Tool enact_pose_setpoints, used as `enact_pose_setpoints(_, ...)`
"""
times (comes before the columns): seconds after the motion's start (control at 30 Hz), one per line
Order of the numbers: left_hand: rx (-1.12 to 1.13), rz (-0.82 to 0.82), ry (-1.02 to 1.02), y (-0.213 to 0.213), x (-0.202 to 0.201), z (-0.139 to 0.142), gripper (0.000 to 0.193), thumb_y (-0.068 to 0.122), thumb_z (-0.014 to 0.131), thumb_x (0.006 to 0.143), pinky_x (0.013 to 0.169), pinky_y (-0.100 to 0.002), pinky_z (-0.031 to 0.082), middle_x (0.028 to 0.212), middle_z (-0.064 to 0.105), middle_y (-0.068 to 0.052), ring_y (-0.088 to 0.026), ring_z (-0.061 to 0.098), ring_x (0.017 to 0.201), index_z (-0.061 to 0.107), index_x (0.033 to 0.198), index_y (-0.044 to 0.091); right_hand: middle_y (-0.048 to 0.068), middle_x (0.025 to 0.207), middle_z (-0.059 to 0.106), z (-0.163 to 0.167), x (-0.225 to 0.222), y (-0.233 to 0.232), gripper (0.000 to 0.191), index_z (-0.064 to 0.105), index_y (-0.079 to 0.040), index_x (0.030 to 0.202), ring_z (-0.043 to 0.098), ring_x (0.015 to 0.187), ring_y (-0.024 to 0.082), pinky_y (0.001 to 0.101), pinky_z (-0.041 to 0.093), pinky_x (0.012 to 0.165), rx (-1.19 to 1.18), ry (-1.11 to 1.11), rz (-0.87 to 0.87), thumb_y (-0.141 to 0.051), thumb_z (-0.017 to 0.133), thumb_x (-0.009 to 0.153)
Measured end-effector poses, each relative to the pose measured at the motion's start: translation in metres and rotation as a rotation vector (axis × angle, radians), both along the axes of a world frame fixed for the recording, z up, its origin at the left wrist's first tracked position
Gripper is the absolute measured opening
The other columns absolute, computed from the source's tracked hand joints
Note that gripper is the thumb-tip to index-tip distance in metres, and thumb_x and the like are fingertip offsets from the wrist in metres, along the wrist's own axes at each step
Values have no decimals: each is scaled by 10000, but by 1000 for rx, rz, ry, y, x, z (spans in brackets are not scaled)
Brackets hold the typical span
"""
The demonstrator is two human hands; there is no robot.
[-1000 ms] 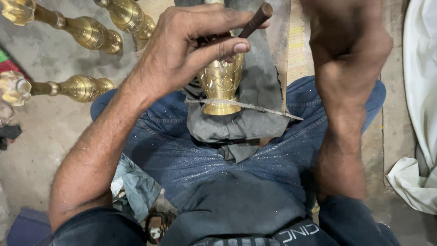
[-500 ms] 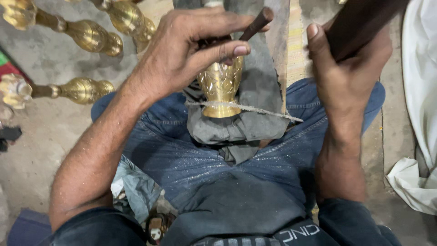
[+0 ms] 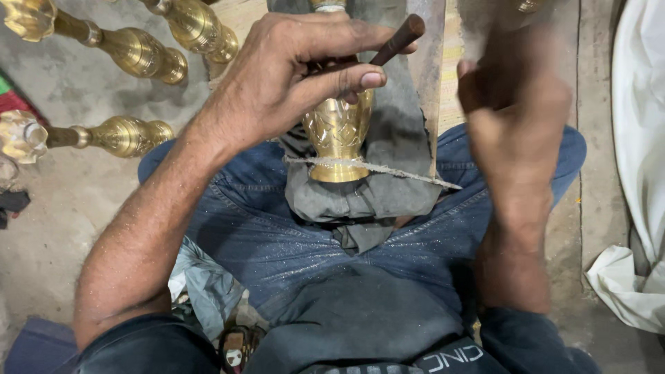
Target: The person sits cross-legged on the floor with a brass vase held against a cloth pad on their lap. They hold a chisel against the vase surface and strike it with a wooden mallet, engraving decorative patterns, repositioning the chisel and rotating the vase to work different areas.
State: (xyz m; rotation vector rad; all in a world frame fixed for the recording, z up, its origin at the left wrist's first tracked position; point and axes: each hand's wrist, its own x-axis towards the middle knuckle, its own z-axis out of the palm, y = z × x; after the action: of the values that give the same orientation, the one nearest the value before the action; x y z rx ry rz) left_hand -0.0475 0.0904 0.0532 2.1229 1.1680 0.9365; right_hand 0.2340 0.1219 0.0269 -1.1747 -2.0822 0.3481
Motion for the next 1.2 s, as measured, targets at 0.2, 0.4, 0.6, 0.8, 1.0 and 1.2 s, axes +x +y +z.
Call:
enact_pose_setpoints(0.2, -24, -2, 19, 0, -1, 2, 309, 250, 709, 1105, 774, -316, 594, 973, 750, -20, -119, 736, 891, 687, 1385, 121, 183, 1050, 675, 0, 1, -4, 309, 556, 30, 1247, 683, 972, 315, 395, 537, 857, 29, 14, 64, 83, 739, 1003)
enact_pose_setpoints(0.4, -70, 23, 21, -1, 1, 0, 337, 259, 733, 1073, 731, -334, 580, 946, 740, -31, -130, 726, 840, 707, 1380, 119, 167, 945, 639, 15, 0, -6, 203, 596, 3, 1173, 670, 822, 256, 367, 516, 760, -174, 113, 28, 41, 729, 1025)
enact_pose_setpoints(0.6, -155, 65, -242, 0, -5, -5, 302, 230, 704, 1101, 776, -273, 662, 1047, 787, -49, -108, 772, 878, 697, 1354, 66, 191, 939, 637, 14, 0, -3, 285, 532, 31, 1123, 646, 854, 303, 395, 500, 767, -113, 30, -44, -8, 784, 996)
enact_pose_setpoints(0.8, -204, 133, -339, 2, -15, -2, 312, 144, 726, 1101, 787, -274, 655, 953, 776, -77, -108, 781, 867, 669, 1391, 45, 180, 962, 699, -1, 2, 3, 274, 554, 14, 1146, 704, 882, 265, 376, 526, 768, -264, 50, -23, -51, 792, 1027)
enact_pose_setpoints(1.0, -179, 43, -322, -3, -5, -10, 348, 105, 753, 1073, 904, -275, 676, 1142, 795, -125, -144, 786, 1019, 649, 1387, -6, 172, 946, 716, -2, -2, 14, 239, 582, 19, 1125, 737, 894, 256, 373, 533, 769, -252, 23, 48, -41, 778, 1002)
enact_pose_setpoints(1.2, -269, 200, -262, -8, -1, -12, 342, 139, 783, 1009, 687, -249, 613, 869, 804, -68, -91, 758, 787, 683, 1310, 9, 214, 1003, 717, 23, -8, 29, 279, 635, 52, 1190, 734, 912, 306, 402, 547, 755, -113, -40, 226, -27, 796, 977)
